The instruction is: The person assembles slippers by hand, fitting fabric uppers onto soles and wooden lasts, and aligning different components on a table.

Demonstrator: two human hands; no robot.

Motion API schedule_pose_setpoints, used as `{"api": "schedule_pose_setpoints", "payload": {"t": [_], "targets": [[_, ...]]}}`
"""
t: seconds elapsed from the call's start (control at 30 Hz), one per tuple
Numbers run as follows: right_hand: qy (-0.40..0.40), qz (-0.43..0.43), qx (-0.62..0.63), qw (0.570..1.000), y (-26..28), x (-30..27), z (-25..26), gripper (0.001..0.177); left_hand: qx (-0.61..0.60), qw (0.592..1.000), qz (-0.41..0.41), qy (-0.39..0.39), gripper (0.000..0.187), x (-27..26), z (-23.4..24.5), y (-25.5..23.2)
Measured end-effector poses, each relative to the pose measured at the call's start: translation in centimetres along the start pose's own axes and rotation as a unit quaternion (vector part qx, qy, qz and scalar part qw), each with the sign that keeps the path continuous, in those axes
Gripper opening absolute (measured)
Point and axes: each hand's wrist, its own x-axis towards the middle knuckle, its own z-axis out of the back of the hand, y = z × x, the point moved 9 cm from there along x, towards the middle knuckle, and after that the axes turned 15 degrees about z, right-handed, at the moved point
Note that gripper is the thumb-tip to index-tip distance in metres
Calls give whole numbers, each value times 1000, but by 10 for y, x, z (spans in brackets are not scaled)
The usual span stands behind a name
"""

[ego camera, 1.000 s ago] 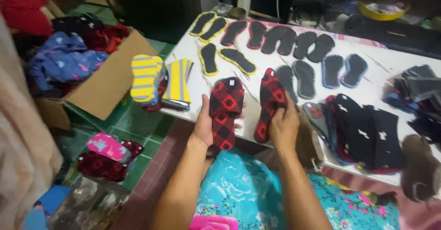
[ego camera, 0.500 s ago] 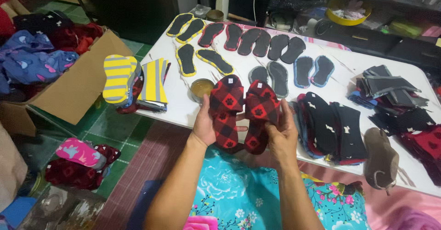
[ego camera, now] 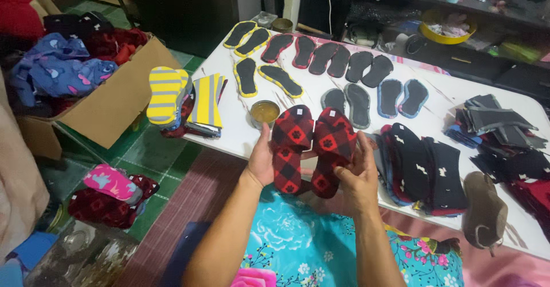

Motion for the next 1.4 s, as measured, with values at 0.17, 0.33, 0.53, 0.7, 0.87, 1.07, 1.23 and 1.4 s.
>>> {"api": "schedule_pose_setpoints", "payload": {"t": [0.17, 0.33, 0.53, 0.7, 0.87, 1.07, 1.23, 1.4], "targets": [[18, 21, 57, 998, 1, -3, 0, 97, 21, 1000, -6, -19, 91, -1, -4, 1], [5, 5, 117, 993, 1, -8, 4, 95, 24, 1000, -9, -12, 89, -5, -8, 2], [-6, 17, 122, 992, 10, -13, -8, 85, 53, 996, -48, -46, 89, -11, -5, 2], [23, 51, 74, 996, 18, -15, -11, 81, 57, 996, -57, -50, 88, -18, 3, 1], [38, 66, 31, 997, 22, -14, -14, 78, 55, 994, -55, -79, 90, -20, 16, 1], [3, 17, 11, 1000, 20, -14, -12, 60, 73, 993, -77, -50, 89, -25, 16, 0], [-26, -4, -51, 998, 27, -15, -4, 50, 55, 990, -76, -102, 91, -27, 28, -1], [-11, -3, 0, 1000, 38, -13, -13, 51, 58, 992, -83, -74, 91, -27, 22, -2]]}}
